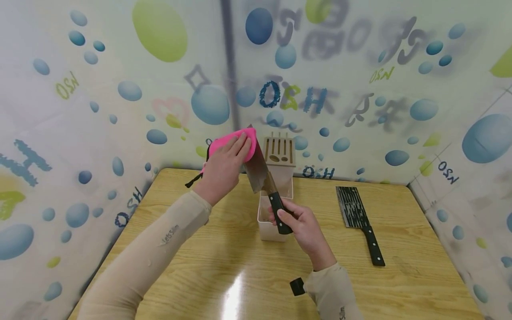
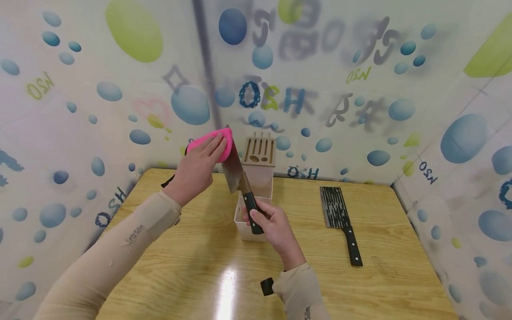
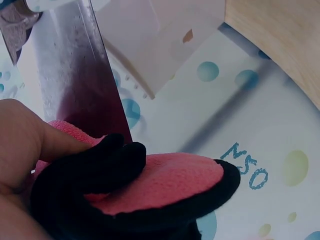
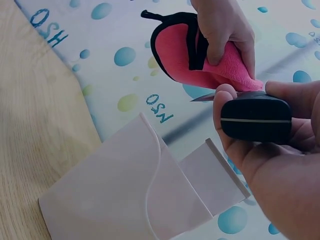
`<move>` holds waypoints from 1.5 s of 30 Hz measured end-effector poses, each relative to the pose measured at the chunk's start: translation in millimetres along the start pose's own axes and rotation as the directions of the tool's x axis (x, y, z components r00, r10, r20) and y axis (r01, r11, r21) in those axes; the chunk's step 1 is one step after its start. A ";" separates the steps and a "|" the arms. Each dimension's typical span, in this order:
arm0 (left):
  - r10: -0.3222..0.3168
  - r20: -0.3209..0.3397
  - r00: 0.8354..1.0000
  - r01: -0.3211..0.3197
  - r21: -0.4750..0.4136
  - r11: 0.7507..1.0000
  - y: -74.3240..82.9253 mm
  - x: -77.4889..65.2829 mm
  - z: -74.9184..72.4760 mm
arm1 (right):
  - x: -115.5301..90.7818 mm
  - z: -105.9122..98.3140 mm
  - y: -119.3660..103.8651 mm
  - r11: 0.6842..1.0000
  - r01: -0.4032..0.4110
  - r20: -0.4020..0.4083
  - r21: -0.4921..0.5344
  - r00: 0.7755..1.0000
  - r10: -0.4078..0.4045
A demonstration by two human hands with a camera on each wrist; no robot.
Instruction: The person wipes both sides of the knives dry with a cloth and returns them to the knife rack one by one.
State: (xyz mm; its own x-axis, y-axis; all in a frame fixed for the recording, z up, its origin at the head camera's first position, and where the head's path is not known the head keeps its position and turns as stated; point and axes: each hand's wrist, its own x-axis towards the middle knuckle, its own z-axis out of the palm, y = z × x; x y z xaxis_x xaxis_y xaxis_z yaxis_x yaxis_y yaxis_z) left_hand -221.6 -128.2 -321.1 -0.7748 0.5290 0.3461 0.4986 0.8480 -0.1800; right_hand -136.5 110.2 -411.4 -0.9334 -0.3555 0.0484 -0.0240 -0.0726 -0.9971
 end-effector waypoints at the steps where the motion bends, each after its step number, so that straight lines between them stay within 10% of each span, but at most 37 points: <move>1: 0.001 -0.002 1.000 -0.001 -0.002 1.000 1.4 -0.7 0.6 | -0.1 0.1 -0.1 1.000 -0.004 -0.002 0.002 1.000 0.004; 45: 0.113 -0.079 0.990 -0.116 -0.037 0.993 53.2 -17.5 19.0 | 2.2 -0.5 -1.4 0.987 0.014 -0.119 0.158 0.993 0.005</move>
State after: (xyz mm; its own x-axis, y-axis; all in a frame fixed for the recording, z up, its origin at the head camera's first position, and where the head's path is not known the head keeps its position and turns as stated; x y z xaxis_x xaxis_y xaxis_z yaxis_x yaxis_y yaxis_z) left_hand -189.0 -91.7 -354.2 -0.6805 0.6172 0.3950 0.5991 0.7790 -0.1850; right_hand -138.7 110.0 -409.9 -0.9696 -0.2422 0.0362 0.0196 -0.2241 -0.9744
